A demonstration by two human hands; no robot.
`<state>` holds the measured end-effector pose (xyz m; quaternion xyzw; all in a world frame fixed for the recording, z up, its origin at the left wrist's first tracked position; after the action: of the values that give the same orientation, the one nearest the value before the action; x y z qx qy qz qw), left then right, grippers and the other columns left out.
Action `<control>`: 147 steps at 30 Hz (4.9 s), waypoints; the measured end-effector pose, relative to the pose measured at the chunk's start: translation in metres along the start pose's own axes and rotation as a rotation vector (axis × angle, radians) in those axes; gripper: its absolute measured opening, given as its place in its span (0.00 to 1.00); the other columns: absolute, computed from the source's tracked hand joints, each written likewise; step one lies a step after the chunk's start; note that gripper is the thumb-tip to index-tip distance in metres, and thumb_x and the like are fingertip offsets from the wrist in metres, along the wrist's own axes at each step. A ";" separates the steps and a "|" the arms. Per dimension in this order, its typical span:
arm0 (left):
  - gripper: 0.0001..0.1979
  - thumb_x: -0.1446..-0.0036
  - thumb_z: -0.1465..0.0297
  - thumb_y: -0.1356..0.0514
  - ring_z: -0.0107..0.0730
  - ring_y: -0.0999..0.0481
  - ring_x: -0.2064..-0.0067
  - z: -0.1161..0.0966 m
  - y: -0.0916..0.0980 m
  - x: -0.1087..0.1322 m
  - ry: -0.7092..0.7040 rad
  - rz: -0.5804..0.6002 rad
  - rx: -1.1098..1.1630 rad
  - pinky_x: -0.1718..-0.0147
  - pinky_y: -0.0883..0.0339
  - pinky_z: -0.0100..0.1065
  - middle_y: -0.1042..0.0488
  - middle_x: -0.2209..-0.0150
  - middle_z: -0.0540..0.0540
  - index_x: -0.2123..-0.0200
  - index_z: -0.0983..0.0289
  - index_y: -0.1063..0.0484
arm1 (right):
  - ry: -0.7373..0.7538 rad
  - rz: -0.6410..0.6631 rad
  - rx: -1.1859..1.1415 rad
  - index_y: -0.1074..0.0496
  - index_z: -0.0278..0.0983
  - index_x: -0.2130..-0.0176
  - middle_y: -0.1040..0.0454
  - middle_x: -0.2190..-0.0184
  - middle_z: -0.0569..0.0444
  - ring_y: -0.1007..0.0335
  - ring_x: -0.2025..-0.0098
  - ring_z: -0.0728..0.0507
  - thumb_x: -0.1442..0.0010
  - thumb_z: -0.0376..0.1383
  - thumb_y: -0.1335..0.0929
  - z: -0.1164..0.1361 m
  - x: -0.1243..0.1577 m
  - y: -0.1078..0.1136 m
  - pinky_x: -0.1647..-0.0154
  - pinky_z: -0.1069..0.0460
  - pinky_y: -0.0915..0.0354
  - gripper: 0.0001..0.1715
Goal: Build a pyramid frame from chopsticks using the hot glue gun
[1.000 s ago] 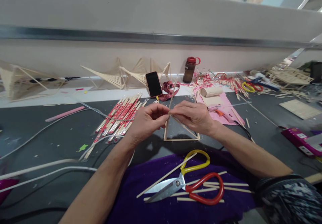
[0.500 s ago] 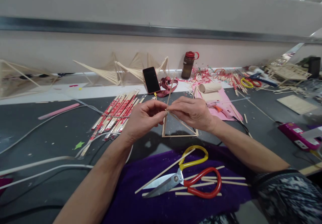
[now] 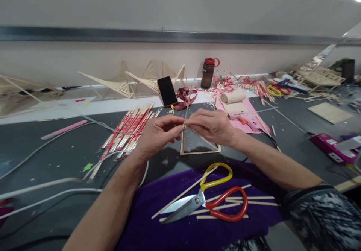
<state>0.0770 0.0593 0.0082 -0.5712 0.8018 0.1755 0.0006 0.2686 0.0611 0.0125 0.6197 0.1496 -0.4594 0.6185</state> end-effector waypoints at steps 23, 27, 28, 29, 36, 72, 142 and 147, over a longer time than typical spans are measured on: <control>0.13 0.52 0.66 0.35 0.25 0.27 0.76 0.007 0.004 0.001 0.027 0.059 0.033 0.80 0.34 0.25 0.25 0.72 0.51 0.61 0.64 0.24 | 0.007 0.043 0.062 0.26 0.37 0.62 0.24 0.65 0.54 0.29 0.66 0.53 0.37 0.36 0.37 0.000 -0.001 -0.002 0.68 0.59 0.37 0.10; 0.13 0.52 0.67 0.34 0.26 0.27 0.76 0.006 0.004 0.001 0.046 0.066 0.058 0.80 0.34 0.25 0.25 0.74 0.51 0.62 0.64 0.24 | -0.008 0.056 0.050 0.26 0.38 0.62 0.24 0.65 0.54 0.29 0.65 0.53 0.36 0.36 0.38 0.000 0.000 -0.002 0.67 0.58 0.37 0.11; 0.13 0.53 0.67 0.34 0.26 0.27 0.76 0.006 0.004 0.001 0.052 0.072 0.060 0.80 0.34 0.25 0.25 0.75 0.51 0.62 0.64 0.24 | -0.010 0.061 0.048 0.26 0.38 0.62 0.24 0.65 0.54 0.29 0.65 0.53 0.36 0.36 0.38 0.000 0.000 -0.002 0.67 0.58 0.37 0.11; 0.13 0.53 0.67 0.34 0.27 0.27 0.77 0.006 0.003 0.001 0.056 0.077 0.064 0.80 0.34 0.25 0.25 0.75 0.51 0.62 0.64 0.24 | -0.012 0.065 0.049 0.26 0.38 0.62 0.24 0.65 0.54 0.29 0.65 0.52 0.36 0.36 0.38 0.000 0.000 -0.002 0.67 0.58 0.37 0.11; 0.13 0.54 0.67 0.33 0.26 0.27 0.77 0.006 0.002 0.000 0.065 0.069 0.102 0.81 0.35 0.25 0.25 0.75 0.50 0.63 0.64 0.25 | -0.022 0.043 0.061 0.26 0.36 0.61 0.24 0.67 0.54 0.29 0.66 0.52 0.36 0.37 0.38 0.001 0.000 -0.003 0.69 0.59 0.38 0.12; 0.13 0.54 0.67 0.33 0.26 0.27 0.78 0.007 0.003 -0.002 0.019 0.068 0.070 0.82 0.36 0.26 0.25 0.75 0.51 0.62 0.64 0.24 | -0.053 0.088 -0.015 0.26 0.37 0.63 0.26 0.67 0.54 0.30 0.66 0.51 0.36 0.36 0.39 -0.004 -0.001 -0.002 0.66 0.56 0.37 0.12; 0.14 0.52 0.65 0.36 0.26 0.29 0.79 0.007 0.006 -0.003 0.123 -0.029 -0.070 0.80 0.36 0.27 0.26 0.77 0.49 0.60 0.63 0.27 | -1.103 -0.616 -0.425 0.35 0.37 0.63 0.30 0.75 0.60 0.38 0.78 0.54 0.51 0.45 0.31 -0.102 0.138 0.127 0.76 0.59 0.39 0.19; 0.16 0.52 0.65 0.35 0.27 0.27 0.78 0.007 0.007 -0.002 0.142 0.095 0.012 0.81 0.35 0.27 0.25 0.75 0.50 0.59 0.64 0.27 | -1.037 -0.632 -0.824 0.31 0.41 0.58 0.32 0.72 0.57 0.39 0.77 0.52 0.49 0.46 0.32 -0.066 0.115 0.127 0.79 0.57 0.40 0.20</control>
<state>0.0702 0.0653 0.0045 -0.5436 0.8270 0.1297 -0.0610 0.4511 0.0526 -0.0064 -0.0329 0.1700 -0.7565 0.6307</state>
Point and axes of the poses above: each hand's wrist, its own x-axis away from the middle knuckle, its own y-axis out of the back of the hand, z = x × y, the point moved 1 cm from there along -x, towards the middle knuckle
